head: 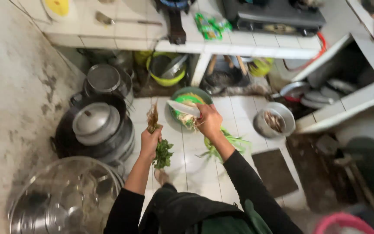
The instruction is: The recorder prepares tomatoes and spring onions by cleaning and trimming them in a kitchen setting.
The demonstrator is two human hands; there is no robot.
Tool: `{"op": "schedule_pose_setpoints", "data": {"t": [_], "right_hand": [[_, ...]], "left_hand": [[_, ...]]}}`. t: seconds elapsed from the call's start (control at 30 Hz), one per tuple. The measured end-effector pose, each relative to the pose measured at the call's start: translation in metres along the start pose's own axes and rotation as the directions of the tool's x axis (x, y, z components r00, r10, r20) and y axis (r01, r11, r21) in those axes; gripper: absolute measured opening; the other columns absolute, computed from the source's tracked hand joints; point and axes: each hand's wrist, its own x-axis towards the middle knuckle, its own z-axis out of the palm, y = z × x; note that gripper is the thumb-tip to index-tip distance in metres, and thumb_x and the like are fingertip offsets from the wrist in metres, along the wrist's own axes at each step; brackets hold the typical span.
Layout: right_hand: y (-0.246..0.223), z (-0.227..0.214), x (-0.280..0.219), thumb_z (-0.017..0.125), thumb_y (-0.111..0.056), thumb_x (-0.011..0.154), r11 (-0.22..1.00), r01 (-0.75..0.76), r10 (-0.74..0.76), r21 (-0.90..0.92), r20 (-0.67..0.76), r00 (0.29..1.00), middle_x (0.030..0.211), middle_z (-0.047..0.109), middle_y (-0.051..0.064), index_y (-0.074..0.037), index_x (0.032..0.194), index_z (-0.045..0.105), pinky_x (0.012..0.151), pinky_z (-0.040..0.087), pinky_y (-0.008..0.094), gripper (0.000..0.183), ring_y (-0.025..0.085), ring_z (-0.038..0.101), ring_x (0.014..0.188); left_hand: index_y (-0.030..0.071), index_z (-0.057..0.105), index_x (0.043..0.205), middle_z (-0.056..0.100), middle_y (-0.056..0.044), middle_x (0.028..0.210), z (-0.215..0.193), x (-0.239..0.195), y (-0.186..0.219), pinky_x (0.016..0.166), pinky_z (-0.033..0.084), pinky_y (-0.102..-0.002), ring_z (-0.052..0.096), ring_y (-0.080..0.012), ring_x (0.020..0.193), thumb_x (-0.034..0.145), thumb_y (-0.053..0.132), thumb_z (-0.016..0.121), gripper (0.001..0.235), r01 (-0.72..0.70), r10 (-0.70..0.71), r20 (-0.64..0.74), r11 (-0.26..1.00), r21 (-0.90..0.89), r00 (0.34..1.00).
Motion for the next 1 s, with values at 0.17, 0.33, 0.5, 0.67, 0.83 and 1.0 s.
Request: {"op": "schedule_pose_setpoints", "data": {"t": [0.17,0.33,0.5,0.67,0.83,1.0], "right_hand": [[0.011,0.09,0.126,0.076,-0.01,0.067,0.981,0.17,-0.162,-0.096,0.093,0.982,0.091,0.07,0.008,-0.011,0.108,0.071,0.069,0.055,0.043,0.041,0.032,0.065,0.087],[0.026,0.204,0.232,0.071,-0.012,0.075,0.937,0.315,-0.275,-0.15,0.241,0.931,0.082,0.067,0.009,-0.011,0.091,0.068,0.064,0.056,0.043,0.016,0.031,0.065,0.083],[0.026,0.337,0.325,0.065,-0.016,0.084,0.837,0.499,-0.4,-0.225,0.371,0.838,0.083,0.069,0.011,-0.009,0.085,0.066,0.062,0.056,0.042,0.007,0.03,0.067,0.087],[0.025,0.493,0.415,0.065,-0.016,0.082,0.793,0.59,-0.501,-0.152,0.39,0.773,0.085,0.071,0.012,-0.006,0.086,0.068,0.064,0.057,0.04,0.011,0.029,0.066,0.091],[0.033,0.654,0.471,0.068,-0.025,0.082,0.815,0.578,-0.455,-0.048,0.566,0.688,0.087,0.073,0.013,-0.005,0.085,0.072,0.066,0.058,0.042,0.02,0.031,0.067,0.092],[0.062,0.804,0.476,0.066,-0.017,0.083,0.801,0.598,-0.442,0.02,0.693,0.57,0.092,0.074,0.014,-0.008,0.089,0.076,0.069,0.06,0.043,0.014,0.031,0.07,0.093]], "left_hand": [[0.005,0.061,0.081,0.055,0.001,0.063,-0.032,0.095,0.048,0.052,0.039,-0.029,0.049,-0.0104,0.054,0.096,0.016,0.07,0.021,-0.046,0.045,-0.091,0.999,-0.011,0.995],[0.01,0.063,0.083,0.052,0.002,0.064,-0.06,0.154,0.078,0.052,0.038,-0.029,0.047,-0.0095,0.055,0.094,0.016,0.069,0.013,-0.077,0.057,-0.191,0.992,-0.099,0.98],[0.006,0.057,0.08,0.051,0.001,0.066,-0.095,0.212,0.064,0.054,0.039,-0.03,0.047,-0.0103,0.058,0.099,0.016,0.069,0.024,-0.113,0.074,-0.3,0.987,-0.115,0.951],[0.008,0.062,0.091,0.05,0.001,0.065,-0.1,0.287,0.092,0.053,0.038,-0.03,0.046,-0.0111,0.056,0.095,0.015,0.066,0.01,-0.107,0.044,-0.438,0.987,-0.12,0.898],[0.021,0.048,0.117,0.048,-0.002,0.064,-0.105,0.375,0.118,0.055,0.04,-0.033,0.045,-0.0141,0.056,0.09,0.013,0.065,0.033,-0.059,-0.053,-0.498,0.977,-0.206,0.866],[0.006,0.051,0.122,0.057,-0.002,0.083,-0.102,0.443,0.172,0.075,0.047,-0.036,0.054,-0.0184,0.072,0.093,0.015,0.065,0.034,0.082,-0.242,-0.539,0.949,-0.303,0.807]]}}
